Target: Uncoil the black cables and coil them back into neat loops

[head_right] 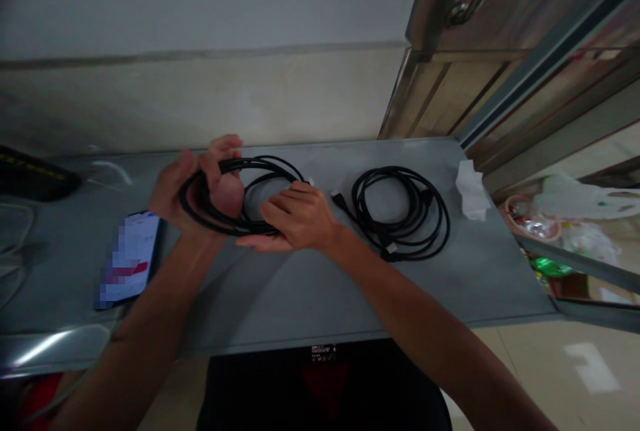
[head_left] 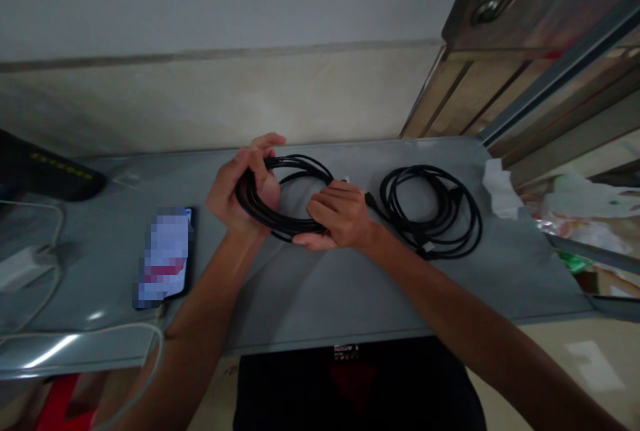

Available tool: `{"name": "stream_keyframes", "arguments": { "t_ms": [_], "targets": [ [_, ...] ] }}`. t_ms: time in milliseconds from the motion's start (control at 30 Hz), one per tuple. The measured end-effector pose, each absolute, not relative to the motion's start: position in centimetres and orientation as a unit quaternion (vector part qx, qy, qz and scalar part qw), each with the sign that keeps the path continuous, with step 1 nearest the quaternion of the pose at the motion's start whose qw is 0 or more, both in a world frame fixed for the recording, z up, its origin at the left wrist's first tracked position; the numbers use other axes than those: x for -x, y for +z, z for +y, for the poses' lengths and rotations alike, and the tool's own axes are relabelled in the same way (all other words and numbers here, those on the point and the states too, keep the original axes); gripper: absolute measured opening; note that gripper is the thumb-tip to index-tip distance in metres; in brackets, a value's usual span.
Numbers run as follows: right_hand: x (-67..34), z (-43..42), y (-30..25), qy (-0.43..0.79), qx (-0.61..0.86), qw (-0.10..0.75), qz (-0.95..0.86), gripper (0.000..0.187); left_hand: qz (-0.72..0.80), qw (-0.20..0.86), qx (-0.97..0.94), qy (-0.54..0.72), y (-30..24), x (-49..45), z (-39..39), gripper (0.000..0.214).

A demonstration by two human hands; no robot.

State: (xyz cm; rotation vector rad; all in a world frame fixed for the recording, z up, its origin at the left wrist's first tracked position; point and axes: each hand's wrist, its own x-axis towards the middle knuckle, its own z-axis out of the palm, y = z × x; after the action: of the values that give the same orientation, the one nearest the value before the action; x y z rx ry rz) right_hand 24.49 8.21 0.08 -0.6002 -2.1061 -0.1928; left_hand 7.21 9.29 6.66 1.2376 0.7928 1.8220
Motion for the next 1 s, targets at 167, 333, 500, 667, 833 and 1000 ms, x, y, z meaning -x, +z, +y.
{"name": "stream_keyframes", "arguments": {
  "t_ms": [167,333,500,667,833,1000],
  "targets": [
    [-24.4,7.8,1.2,0.063,0.306,0.397,-0.863,0.067,0.270,0.481,-0.486,0.678,6.4,-7.2,9.0,0.010],
    [-24.4,8.0,1.8,0.107,0.334,0.375,-0.858,0.067,0.267,0.536,-0.479,0.642,5.5,-7.5,9.3,0.046],
    [-24.8,8.6,1.1,0.067,0.316,0.368,-0.872,0.060,0.281,0.557,-0.456,0.635,4.7,-7.0,9.6,0.065],
    [-25.1,9.2,0.7,0.008,0.304,0.381,-0.873,0.042,0.300,0.548,-0.467,0.625,4.7,-6.0,10.3,0.066],
    [-25.0,9.2,1.5,-0.005,0.364,0.442,-0.820,0.029,0.294,0.551,-0.450,0.638,4.2,-4.9,11.0,0.074],
    [-25.1,9.7,1.5,0.042,0.399,0.478,-0.781,0.025,0.329,0.530,-0.458,0.633,3.8,-3.5,11.8,0.056]
  ]
}}
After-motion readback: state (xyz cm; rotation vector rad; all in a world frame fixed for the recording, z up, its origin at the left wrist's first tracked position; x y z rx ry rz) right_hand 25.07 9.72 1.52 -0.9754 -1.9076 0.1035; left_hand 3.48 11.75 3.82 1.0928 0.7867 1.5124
